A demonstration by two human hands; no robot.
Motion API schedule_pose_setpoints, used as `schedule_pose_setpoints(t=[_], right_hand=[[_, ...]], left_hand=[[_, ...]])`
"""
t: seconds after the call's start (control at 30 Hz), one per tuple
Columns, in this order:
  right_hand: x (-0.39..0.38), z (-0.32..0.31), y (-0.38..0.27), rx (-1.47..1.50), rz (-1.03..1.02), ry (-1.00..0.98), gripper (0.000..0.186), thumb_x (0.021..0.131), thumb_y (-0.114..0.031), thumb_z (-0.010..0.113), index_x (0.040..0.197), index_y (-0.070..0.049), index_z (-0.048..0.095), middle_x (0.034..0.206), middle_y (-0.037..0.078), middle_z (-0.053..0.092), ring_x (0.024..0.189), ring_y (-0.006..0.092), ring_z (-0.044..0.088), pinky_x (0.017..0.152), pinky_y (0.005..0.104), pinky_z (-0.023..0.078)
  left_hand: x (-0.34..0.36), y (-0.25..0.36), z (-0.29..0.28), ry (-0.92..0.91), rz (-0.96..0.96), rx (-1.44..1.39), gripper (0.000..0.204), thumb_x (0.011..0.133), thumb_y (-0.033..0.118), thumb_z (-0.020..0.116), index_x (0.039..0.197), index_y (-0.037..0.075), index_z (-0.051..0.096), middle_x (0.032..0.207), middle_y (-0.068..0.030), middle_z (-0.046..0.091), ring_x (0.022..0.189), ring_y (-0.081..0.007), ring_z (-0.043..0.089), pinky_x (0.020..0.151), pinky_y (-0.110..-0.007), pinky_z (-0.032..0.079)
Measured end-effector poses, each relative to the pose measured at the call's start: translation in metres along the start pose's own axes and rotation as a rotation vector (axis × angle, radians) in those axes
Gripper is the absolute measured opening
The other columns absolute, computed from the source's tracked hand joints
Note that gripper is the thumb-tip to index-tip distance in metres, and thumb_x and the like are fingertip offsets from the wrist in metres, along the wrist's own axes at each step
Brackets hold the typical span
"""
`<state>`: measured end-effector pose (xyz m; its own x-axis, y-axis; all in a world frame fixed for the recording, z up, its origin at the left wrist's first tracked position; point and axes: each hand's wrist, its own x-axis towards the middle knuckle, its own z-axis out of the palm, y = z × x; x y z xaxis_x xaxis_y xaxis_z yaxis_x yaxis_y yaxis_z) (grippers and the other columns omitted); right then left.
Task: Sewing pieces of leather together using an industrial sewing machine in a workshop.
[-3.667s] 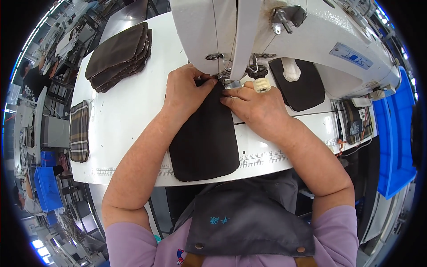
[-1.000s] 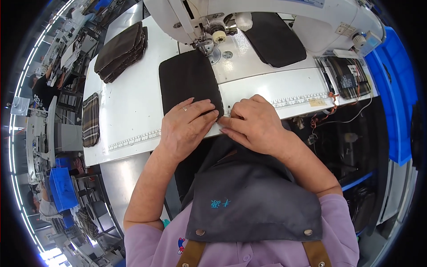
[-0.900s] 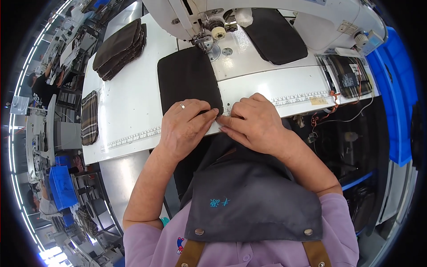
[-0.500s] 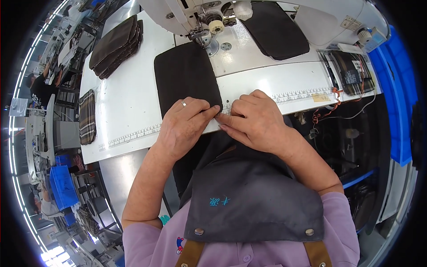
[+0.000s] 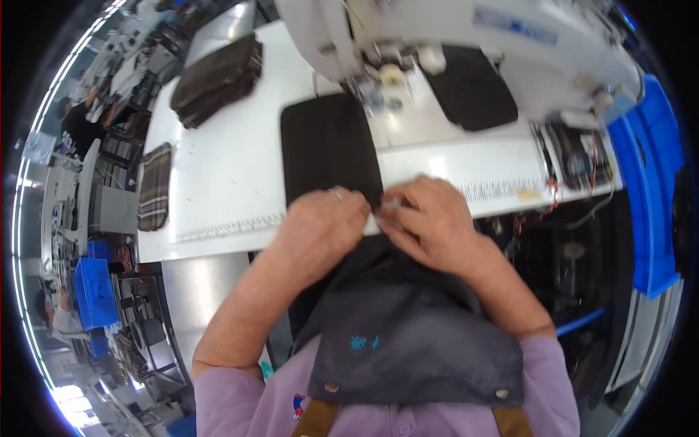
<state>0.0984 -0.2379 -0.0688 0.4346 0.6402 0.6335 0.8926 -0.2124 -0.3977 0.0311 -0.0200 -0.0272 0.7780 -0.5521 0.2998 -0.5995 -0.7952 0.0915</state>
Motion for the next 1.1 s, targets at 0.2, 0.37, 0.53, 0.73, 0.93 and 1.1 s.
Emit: schedule_pose_setpoints(t=[0.2, 0.37, 0.53, 0.73, 0.93, 1.1], right_hand=[[-0.003, -0.003, -0.006, 0.024, 0.112, -0.061, 0.028, 0.078, -0.01, 0.081, 0.103, -0.007, 0.068, 0.104, 0.009, 0.065, 0.086, 0.0284, 0.066, 0.069, 0.0412, 0.053], [0.014, 0.0, 0.001, -0.03, -0.009, -0.062, 0.028, 0.077, -0.01, 0.082, 0.102, -0.007, 0.069, 0.103, 0.007, 0.068, 0.084, 0.0249, 0.067, 0.07, 0.0382, 0.056], [0.02, 0.006, 0.016, -0.126, -0.127, -0.065, 0.016, 0.076, -0.009, 0.08, 0.09, -0.01, 0.071, 0.088, 0.002, 0.07, 0.081, 0.0219, 0.069, 0.069, 0.0369, 0.056], [0.024, 0.004, 0.014, -0.1, -0.096, 0.006, 0.016, 0.078, -0.01, 0.081, 0.09, -0.009, 0.072, 0.089, 0.002, 0.072, 0.075, 0.0221, 0.068, 0.066, 0.0363, 0.054], [0.023, 0.004, 0.01, -0.122, -0.102, -0.013, 0.016, 0.078, -0.009, 0.081, 0.091, -0.009, 0.072, 0.09, 0.002, 0.072, 0.075, 0.0219, 0.068, 0.066, 0.0359, 0.053], [0.023, 0.004, 0.008, -0.146, -0.103, -0.01, 0.016, 0.078, -0.009, 0.082, 0.09, -0.008, 0.071, 0.09, 0.003, 0.072, 0.075, 0.0223, 0.068, 0.065, 0.036, 0.053]], left_hand=[[-0.009, -0.003, 0.029, 0.059, -0.039, -0.072, 0.009, 0.081, 0.011, 0.073, 0.087, 0.005, 0.07, 0.087, -0.0057, 0.064, 0.081, -0.0243, 0.066, 0.071, -0.038, 0.054], [-0.011, -0.009, 0.038, 0.29, -0.166, -0.238, 0.012, 0.075, 0.008, 0.078, 0.085, 0.009, 0.072, 0.091, -0.0014, 0.072, 0.083, -0.0235, 0.071, 0.073, -0.035, 0.056], [-0.015, -0.005, 0.035, 0.396, -0.149, -0.137, 0.014, 0.076, 0.009, 0.08, 0.088, 0.009, 0.073, 0.098, -0.0021, 0.072, 0.088, -0.0213, 0.071, 0.079, -0.034, 0.056], [-0.028, -0.007, 0.032, 0.454, 0.006, 0.147, 0.016, 0.08, 0.013, 0.073, 0.095, 0.008, 0.073, 0.112, -0.0049, 0.07, 0.1, -0.0202, 0.069, 0.092, -0.038, 0.054], [-0.029, -0.004, 0.032, 0.518, 0.0, 0.237, 0.015, 0.082, 0.014, 0.07, 0.095, 0.009, 0.073, 0.113, -0.0045, 0.07, 0.103, -0.0188, 0.067, 0.098, -0.039, 0.052], [-0.028, -0.001, 0.033, 0.567, 0.069, 0.31, 0.013, 0.081, 0.015, 0.072, 0.093, 0.01, 0.076, 0.115, -0.0043, 0.073, 0.102, -0.0178, 0.07, 0.098, -0.04, 0.053]])
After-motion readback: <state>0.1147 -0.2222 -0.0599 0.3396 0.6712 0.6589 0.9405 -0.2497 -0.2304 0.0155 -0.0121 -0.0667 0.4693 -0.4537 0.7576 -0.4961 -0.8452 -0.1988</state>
